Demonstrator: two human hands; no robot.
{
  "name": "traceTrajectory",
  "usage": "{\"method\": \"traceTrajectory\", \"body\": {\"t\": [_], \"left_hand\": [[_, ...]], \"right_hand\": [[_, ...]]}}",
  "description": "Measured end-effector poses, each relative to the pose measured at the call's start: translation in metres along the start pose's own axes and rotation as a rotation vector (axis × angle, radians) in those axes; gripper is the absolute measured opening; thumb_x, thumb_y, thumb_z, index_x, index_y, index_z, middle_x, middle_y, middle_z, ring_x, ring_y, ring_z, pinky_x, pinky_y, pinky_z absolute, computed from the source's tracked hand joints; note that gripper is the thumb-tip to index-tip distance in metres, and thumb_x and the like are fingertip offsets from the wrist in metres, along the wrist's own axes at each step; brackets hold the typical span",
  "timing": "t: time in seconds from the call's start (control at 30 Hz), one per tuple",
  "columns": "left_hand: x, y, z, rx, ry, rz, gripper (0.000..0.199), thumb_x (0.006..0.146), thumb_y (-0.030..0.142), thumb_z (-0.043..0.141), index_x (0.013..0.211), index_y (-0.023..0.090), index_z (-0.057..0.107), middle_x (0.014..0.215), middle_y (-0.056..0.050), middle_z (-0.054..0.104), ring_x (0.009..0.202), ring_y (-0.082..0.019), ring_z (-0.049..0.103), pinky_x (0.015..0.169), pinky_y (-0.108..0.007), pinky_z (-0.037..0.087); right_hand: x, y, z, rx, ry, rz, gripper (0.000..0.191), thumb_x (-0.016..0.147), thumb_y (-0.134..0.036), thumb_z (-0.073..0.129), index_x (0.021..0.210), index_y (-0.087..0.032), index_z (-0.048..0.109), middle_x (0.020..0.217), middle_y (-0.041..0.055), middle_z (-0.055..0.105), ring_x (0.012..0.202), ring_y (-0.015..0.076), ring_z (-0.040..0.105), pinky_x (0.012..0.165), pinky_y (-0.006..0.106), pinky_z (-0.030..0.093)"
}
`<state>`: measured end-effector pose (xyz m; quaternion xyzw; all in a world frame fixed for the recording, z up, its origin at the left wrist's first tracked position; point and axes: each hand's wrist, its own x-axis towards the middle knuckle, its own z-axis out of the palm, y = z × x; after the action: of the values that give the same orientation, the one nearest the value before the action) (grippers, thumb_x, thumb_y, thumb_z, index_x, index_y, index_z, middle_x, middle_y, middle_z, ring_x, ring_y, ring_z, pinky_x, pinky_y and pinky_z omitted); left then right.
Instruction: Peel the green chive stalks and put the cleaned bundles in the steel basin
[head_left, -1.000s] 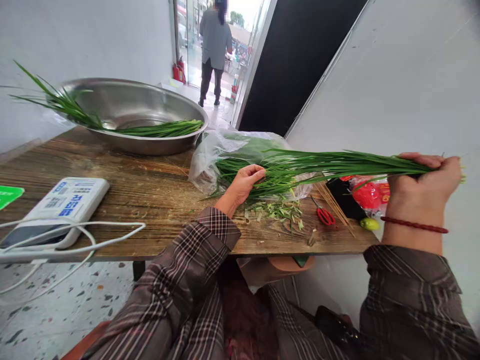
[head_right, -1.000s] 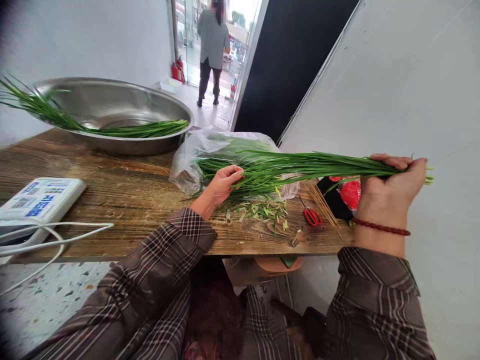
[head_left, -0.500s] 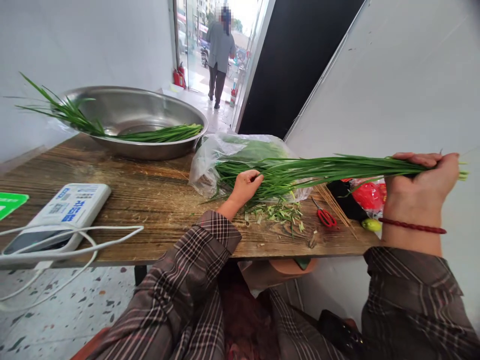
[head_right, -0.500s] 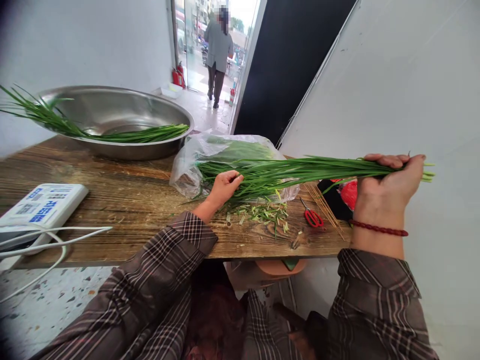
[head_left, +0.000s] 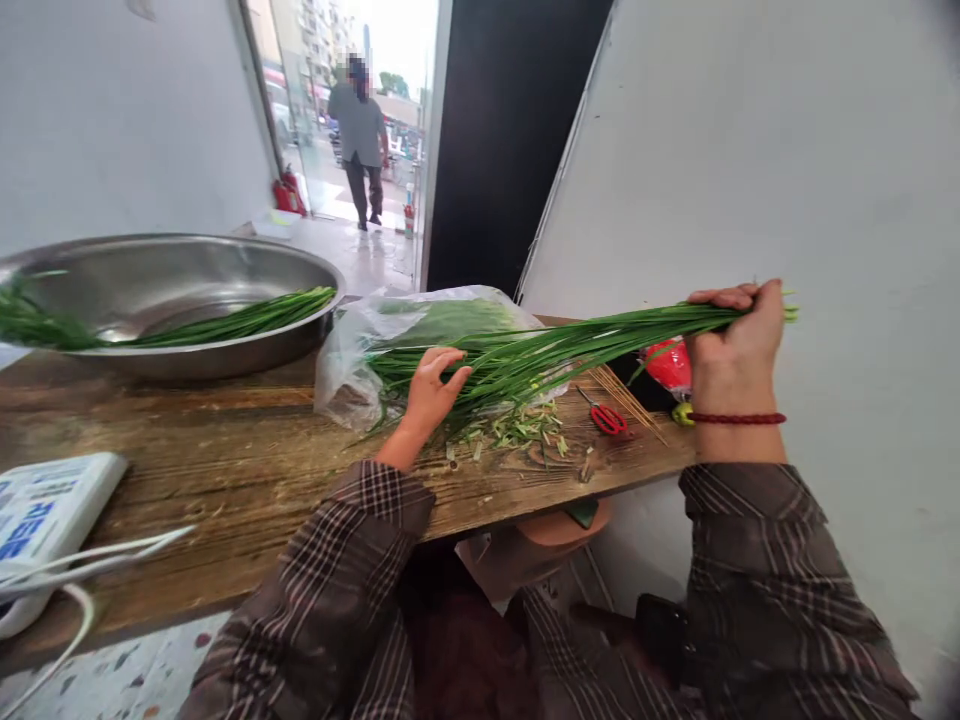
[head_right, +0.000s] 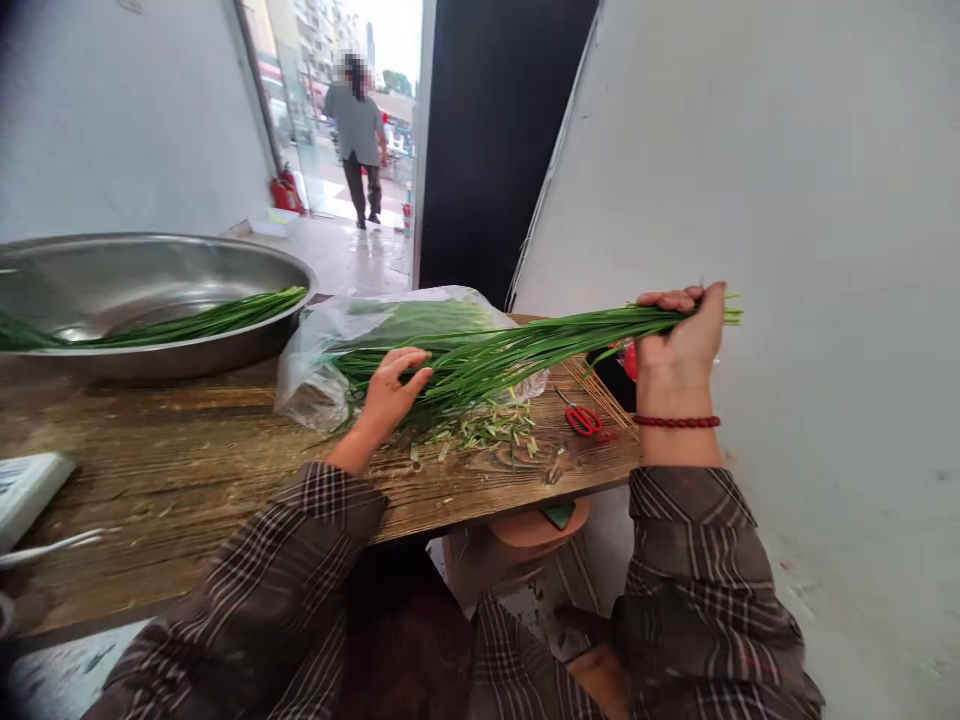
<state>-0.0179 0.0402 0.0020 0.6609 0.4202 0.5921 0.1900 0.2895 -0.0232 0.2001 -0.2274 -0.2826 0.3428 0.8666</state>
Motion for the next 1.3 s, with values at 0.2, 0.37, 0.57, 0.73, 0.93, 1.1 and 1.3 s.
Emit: {"method": "traceTrajectory", "body": {"t": [0.2, 0.37, 0.57, 0.73, 0.93, 1.1, 1.3], "left_hand": [[0.012, 0.0, -0.031, 0.108, 0.134, -0.023, 0.028, 0.076, 0.031, 0.063, 0.1, 0.018, 0.069, 0.109, -0.008, 0.067, 0.093, -0.019, 0.062, 0.091, -0.036, 0.049], [0.032, 0.052, -0.038, -0.025, 0.187, -0.033, 0.044, 0.085, 0.039, 0.057, 0.124, 0.018, 0.059, 0.118, -0.01, 0.063, 0.101, -0.021, 0.062, 0.09, -0.038, 0.051], [0.028, 0.144, 0.008, -0.136, -0.425, 0.211, 0.062, 0.073, 0.042, 0.071, 0.127, 0.015, 0.054, 0.119, -0.012, 0.063, 0.108, -0.025, 0.061, 0.097, -0.042, 0.048], [0.016, 0.155, 0.017, -0.246, -0.59, 0.028, 0.035, 0.074, 0.036, 0.069, 0.098, 0.013, 0.059, 0.086, -0.005, 0.067, 0.076, -0.019, 0.063, 0.067, -0.031, 0.051], [0.013, 0.151, -0.001, -0.089, -0.6, 0.011, 0.009, 0.08, 0.024, 0.054, 0.075, 0.017, 0.052, 0.064, 0.003, 0.055, 0.057, -0.011, 0.048, 0.058, -0.026, 0.04], [0.022, 0.142, -0.022, 0.286, -0.577, 0.128, 0.015, 0.084, 0.029, 0.055, 0.074, 0.019, 0.05, 0.07, 0.0, 0.057, 0.066, -0.015, 0.05, 0.064, -0.029, 0.037], [0.031, 0.126, -0.04, 0.432, -0.565, 0.158, 0.016, 0.088, 0.033, 0.052, 0.078, 0.02, 0.051, 0.074, -0.002, 0.061, 0.069, -0.017, 0.055, 0.065, -0.03, 0.039]], "right_hand": [[-0.015, 0.001, 0.006, 0.056, -0.037, 0.036, 0.038, 0.096, -0.043, 0.044, 0.066, -0.021, 0.04, 0.042, -0.0137, 0.034, 0.036, 0.0029, 0.038, 0.052, 0.021, 0.046], [-0.038, 0.015, 0.017, -0.129, -0.24, 0.061, 0.04, 0.084, -0.054, 0.06, 0.068, -0.022, 0.043, 0.047, -0.0122, 0.035, 0.043, 0.0049, 0.044, 0.058, 0.022, 0.05], [-0.091, 0.051, 0.045, -0.185, -0.506, 0.199, 0.041, 0.083, -0.057, 0.06, 0.067, -0.022, 0.045, 0.054, -0.0078, 0.042, 0.054, 0.0075, 0.051, 0.065, 0.026, 0.052], [-0.106, 0.067, 0.048, -0.133, -0.605, 0.246, 0.041, 0.083, -0.056, 0.06, 0.066, -0.023, 0.045, 0.063, -0.0051, 0.049, 0.068, 0.0098, 0.057, 0.073, 0.028, 0.054], [-0.101, 0.078, 0.039, -0.153, -0.631, 0.283, 0.035, 0.077, -0.049, 0.07, 0.065, -0.02, 0.054, 0.064, -0.005, 0.056, 0.069, 0.0104, 0.062, 0.076, 0.029, 0.055], [-0.075, 0.081, 0.029, -0.067, -0.374, 0.243, 0.033, 0.081, -0.048, 0.066, 0.067, -0.019, 0.057, 0.065, -0.0034, 0.064, 0.068, 0.0102, 0.066, 0.072, 0.027, 0.055], [-0.061, 0.083, 0.006, -0.16, -0.317, 0.162, 0.037, 0.081, -0.057, 0.062, 0.077, -0.02, 0.062, 0.074, -0.0017, 0.067, 0.072, 0.0095, 0.066, 0.063, 0.02, 0.052]]}}
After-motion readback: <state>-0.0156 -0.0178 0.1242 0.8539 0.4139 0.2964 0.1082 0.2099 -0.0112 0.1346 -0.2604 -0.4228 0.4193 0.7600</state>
